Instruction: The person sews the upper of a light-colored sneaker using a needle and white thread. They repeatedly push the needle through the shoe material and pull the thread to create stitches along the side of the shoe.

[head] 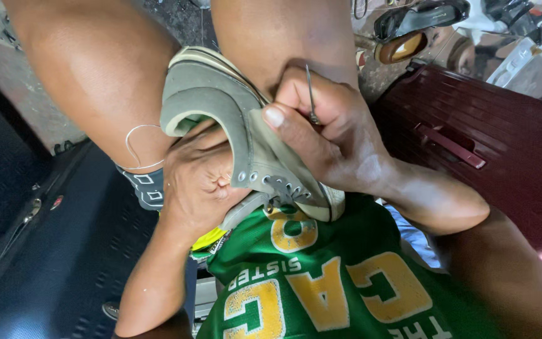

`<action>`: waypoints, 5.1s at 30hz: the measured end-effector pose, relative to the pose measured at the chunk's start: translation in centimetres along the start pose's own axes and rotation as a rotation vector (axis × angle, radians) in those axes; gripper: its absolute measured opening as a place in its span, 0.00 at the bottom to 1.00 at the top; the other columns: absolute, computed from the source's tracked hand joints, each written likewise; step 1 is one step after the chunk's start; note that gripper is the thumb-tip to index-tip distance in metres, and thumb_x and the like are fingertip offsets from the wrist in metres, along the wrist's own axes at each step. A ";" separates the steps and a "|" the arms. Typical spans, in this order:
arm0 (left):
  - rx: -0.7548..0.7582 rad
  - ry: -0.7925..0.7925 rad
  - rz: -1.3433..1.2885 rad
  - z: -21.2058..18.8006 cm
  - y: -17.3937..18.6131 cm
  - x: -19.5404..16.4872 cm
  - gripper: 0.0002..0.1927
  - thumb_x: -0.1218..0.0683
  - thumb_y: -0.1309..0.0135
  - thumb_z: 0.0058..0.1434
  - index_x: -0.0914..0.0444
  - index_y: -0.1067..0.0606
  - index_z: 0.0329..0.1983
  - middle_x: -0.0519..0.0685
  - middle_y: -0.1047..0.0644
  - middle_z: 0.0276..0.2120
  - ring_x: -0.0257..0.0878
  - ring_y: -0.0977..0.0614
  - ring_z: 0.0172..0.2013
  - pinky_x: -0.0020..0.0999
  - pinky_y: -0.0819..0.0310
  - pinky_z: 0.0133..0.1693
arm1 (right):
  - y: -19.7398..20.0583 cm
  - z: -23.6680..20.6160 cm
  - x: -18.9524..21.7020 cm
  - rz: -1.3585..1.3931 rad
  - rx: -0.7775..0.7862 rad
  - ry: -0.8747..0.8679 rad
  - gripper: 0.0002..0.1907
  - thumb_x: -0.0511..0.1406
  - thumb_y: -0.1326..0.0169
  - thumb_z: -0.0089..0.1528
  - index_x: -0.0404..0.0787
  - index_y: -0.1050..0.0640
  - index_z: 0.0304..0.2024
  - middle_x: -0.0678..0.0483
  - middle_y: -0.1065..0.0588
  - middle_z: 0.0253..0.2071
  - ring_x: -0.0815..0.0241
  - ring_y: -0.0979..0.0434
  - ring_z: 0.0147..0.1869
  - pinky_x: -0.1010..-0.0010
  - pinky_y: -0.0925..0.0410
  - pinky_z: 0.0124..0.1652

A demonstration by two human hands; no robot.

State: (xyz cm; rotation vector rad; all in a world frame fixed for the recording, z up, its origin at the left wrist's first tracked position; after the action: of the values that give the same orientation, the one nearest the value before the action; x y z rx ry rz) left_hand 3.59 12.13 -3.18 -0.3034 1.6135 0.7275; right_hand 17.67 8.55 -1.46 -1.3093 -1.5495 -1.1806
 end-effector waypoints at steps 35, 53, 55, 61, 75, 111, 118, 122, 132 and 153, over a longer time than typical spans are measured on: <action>0.173 0.610 -0.660 -4.8 -1.5 5.4 0.15 0.60 0.49 0.71 0.73 0.26 0.58 0.51 0.21 0.50 0.39 0.21 0.52 0.35 0.28 0.57 | 1.7 -8.2 -2.0 -0.456 0.009 0.170 0.17 0.29 0.39 0.61 0.42 0.19 0.53 0.55 0.20 0.29 0.70 0.25 0.22 0.77 0.34 0.20; 0.206 0.554 -0.515 -3.4 -1.3 3.3 0.12 0.59 0.49 0.71 0.70 0.25 0.54 0.50 0.19 0.46 0.37 0.21 0.49 0.34 0.27 0.54 | 1.6 -7.2 1.6 -0.659 0.103 0.107 0.20 0.30 0.38 0.59 0.41 0.20 0.55 0.53 0.21 0.33 0.63 0.24 0.24 0.72 0.31 0.23; 0.213 0.529 -0.467 -3.1 -1.2 3.0 0.12 0.59 0.49 0.71 0.69 0.24 0.53 0.50 0.19 0.45 0.37 0.20 0.48 0.34 0.26 0.53 | 1.5 -6.8 1.9 -0.751 0.163 0.087 0.20 0.31 0.38 0.58 0.42 0.19 0.53 0.57 0.25 0.26 0.65 0.28 0.19 0.71 0.35 0.18; 0.187 0.430 -0.356 -1.8 -1.2 1.9 0.12 0.59 0.47 0.70 0.69 0.24 0.53 0.53 0.19 0.46 0.41 0.18 0.48 0.35 0.26 0.53 | 0.6 -6.5 3.0 -1.357 0.374 0.214 0.20 0.40 0.48 0.67 0.44 0.20 0.60 0.63 0.34 0.21 0.71 0.38 0.13 0.73 0.44 0.14; 0.170 0.361 -0.298 -1.1 -0.9 0.6 0.11 0.58 0.48 0.70 0.69 0.24 0.51 0.54 0.17 0.42 0.40 0.16 0.42 0.35 0.24 0.48 | -1.7 -3.8 0.1 -1.150 0.613 0.092 0.09 0.35 0.51 0.62 0.37 0.26 0.44 0.49 0.26 0.32 0.60 0.24 0.23 0.72 0.33 0.16; -0.536 0.623 0.083 -11.4 12.0 5.8 0.05 0.61 0.41 0.73 0.64 0.25 0.40 0.43 0.25 0.29 0.25 0.30 0.27 0.21 0.38 0.30 | 3.6 -4.5 0.2 -0.780 0.191 0.050 0.05 0.35 0.42 0.65 0.40 0.19 0.41 0.51 0.21 0.28 0.56 0.22 0.24 0.65 0.30 0.26; -0.949 0.536 -0.150 -13.5 15.6 10.1 0.11 0.61 0.38 0.73 0.63 0.31 0.40 0.51 0.20 0.43 0.30 0.23 0.28 0.23 0.32 0.28 | 3.6 -4.5 0.0 -0.786 0.189 0.060 0.05 0.35 0.42 0.66 0.40 0.19 0.41 0.52 0.21 0.28 0.57 0.21 0.25 0.66 0.30 0.26; -0.674 0.225 0.492 -8.6 10.9 0.6 0.09 0.61 0.46 0.76 0.69 0.28 0.56 0.57 0.27 0.57 0.37 0.23 0.38 0.28 0.28 0.35 | 3.6 -4.6 0.3 -0.799 0.189 0.065 0.06 0.34 0.42 0.65 0.39 0.19 0.42 0.51 0.20 0.30 0.57 0.21 0.25 0.66 0.30 0.26; 0.001 0.225 0.151 -2.4 2.3 0.8 0.07 0.56 0.38 0.66 0.63 0.22 0.44 0.48 0.24 0.32 0.41 0.24 0.29 0.37 0.29 0.33 | 3.2 -4.0 1.1 -0.803 0.151 0.097 0.05 0.36 0.41 0.66 0.40 0.19 0.40 0.51 0.20 0.32 0.54 0.21 0.28 0.65 0.29 0.29; 0.220 0.291 -0.085 0.1 -0.2 2.5 0.14 0.60 0.39 0.54 0.66 0.21 0.45 0.55 0.17 0.45 0.53 0.16 0.49 0.41 0.25 0.54 | 1.1 -4.9 1.7 -0.769 0.162 0.287 0.07 0.30 0.42 0.62 0.38 0.22 0.43 0.55 0.25 0.34 0.64 0.22 0.30 0.71 0.28 0.29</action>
State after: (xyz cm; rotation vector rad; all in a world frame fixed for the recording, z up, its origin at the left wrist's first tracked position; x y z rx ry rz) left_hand 3.36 12.57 -5.62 -0.3264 1.9252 0.4492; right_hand 18.40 4.33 1.70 -0.3901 -1.9349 -1.5673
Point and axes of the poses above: each hand's wrist, its own z-axis towards the middle knuckle, its own y-axis out of the back of the hand, x = y × z, the point moved 9 cm from there along z, towards the middle knuckle
